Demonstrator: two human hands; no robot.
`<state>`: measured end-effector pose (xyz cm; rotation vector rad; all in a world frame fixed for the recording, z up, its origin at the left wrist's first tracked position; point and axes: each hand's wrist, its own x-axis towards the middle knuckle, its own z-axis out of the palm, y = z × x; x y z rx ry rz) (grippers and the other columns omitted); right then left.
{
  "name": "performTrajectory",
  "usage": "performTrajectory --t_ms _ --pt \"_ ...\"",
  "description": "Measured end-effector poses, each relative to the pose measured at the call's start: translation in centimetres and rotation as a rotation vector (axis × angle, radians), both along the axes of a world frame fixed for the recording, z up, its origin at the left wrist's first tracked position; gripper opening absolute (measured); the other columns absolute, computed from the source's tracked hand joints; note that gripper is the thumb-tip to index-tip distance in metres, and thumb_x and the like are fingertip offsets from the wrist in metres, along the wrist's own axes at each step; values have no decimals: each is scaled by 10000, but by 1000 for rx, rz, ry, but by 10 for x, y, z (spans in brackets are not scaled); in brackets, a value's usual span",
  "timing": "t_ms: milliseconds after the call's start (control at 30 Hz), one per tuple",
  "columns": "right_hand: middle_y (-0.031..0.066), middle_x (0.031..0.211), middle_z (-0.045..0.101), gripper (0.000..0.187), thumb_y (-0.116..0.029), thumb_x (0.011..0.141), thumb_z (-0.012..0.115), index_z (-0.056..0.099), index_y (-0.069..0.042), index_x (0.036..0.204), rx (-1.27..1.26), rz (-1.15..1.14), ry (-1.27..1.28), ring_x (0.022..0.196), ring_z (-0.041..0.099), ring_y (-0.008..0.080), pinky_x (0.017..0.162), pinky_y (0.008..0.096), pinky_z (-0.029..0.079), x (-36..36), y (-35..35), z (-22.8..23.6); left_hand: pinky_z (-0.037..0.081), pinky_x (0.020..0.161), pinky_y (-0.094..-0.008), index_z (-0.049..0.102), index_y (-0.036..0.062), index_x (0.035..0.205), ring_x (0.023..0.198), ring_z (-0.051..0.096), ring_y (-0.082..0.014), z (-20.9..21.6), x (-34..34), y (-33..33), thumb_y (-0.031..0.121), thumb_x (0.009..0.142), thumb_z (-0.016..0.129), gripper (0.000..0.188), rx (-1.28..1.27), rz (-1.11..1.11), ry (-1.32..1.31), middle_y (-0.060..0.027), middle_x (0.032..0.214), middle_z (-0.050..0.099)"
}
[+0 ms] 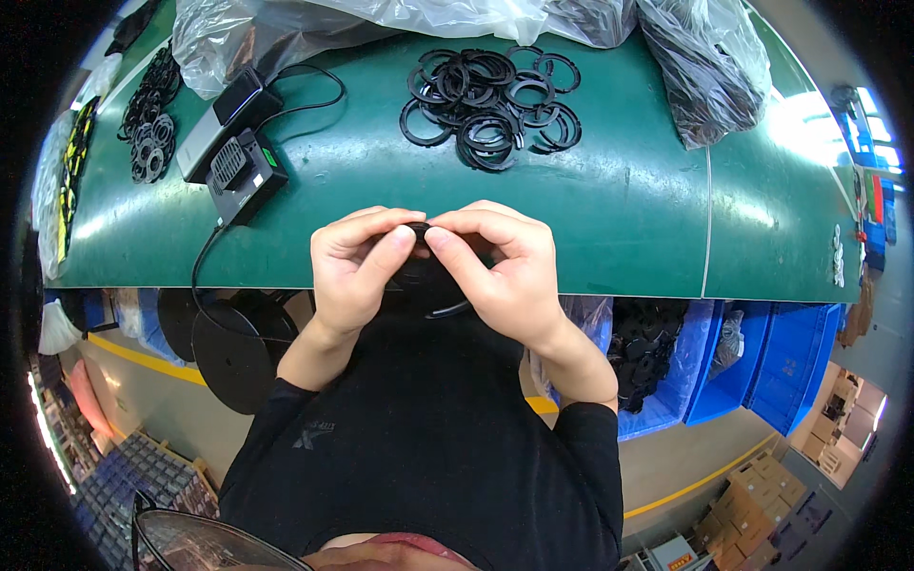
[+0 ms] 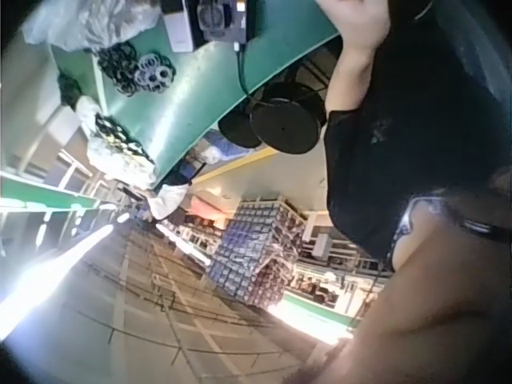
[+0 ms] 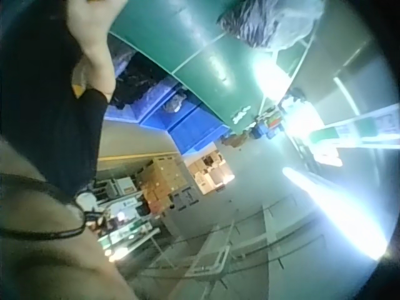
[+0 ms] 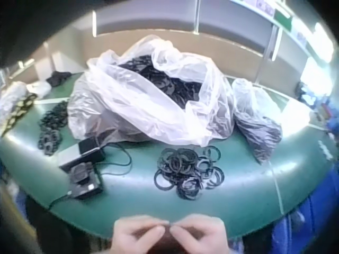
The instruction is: The person assembles small circular plastic components into a larger black base plate by hand, taking the components from a storage bag and a blue bin and fitting them into the base plate.
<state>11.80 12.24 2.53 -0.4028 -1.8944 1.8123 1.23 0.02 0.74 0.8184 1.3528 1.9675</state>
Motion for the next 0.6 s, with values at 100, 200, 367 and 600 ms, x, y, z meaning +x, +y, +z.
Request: performTrajectory --t_ms 100,200,367,600 --pt "76 810 639 86 8 829 619 641 64 890 -127 -7 -23 728 615 109 654 209 488 2 2 2 493 729 -228 599 -67 1084 811 632 -148 0 0 -4 -9 862 549 235 31 -68 -160 -117 957 644" --pt "74 862 643 107 5 843 609 637 63 928 -265 -65 14 755 613 102 674 202 489 1 4 1 490 759 -231 569 -73 1130 860 623 -137 1 0 -4 8 880 532 266 25 -136 -177 -114 995 638" --pt "77 901 638 145 10 845 608 627 63 978 -240 -129 66 780 612 103 693 202 492 1 5 -3 468 740 -203 586 -78 1090 841 582 -87 -4 -8 -6 36 895 548 229 -75 -263 -214 -66 925 647" --pt "88 969 604 241 47 813 630 599 76 1050 -226 -42 48 842 613 128 735 217 494 1 5 2 462 696 -187 583 -70 1113 784 563 -62 -1 -4 -5 82 911 552 255 -50 -236 -198 -42 910 644"
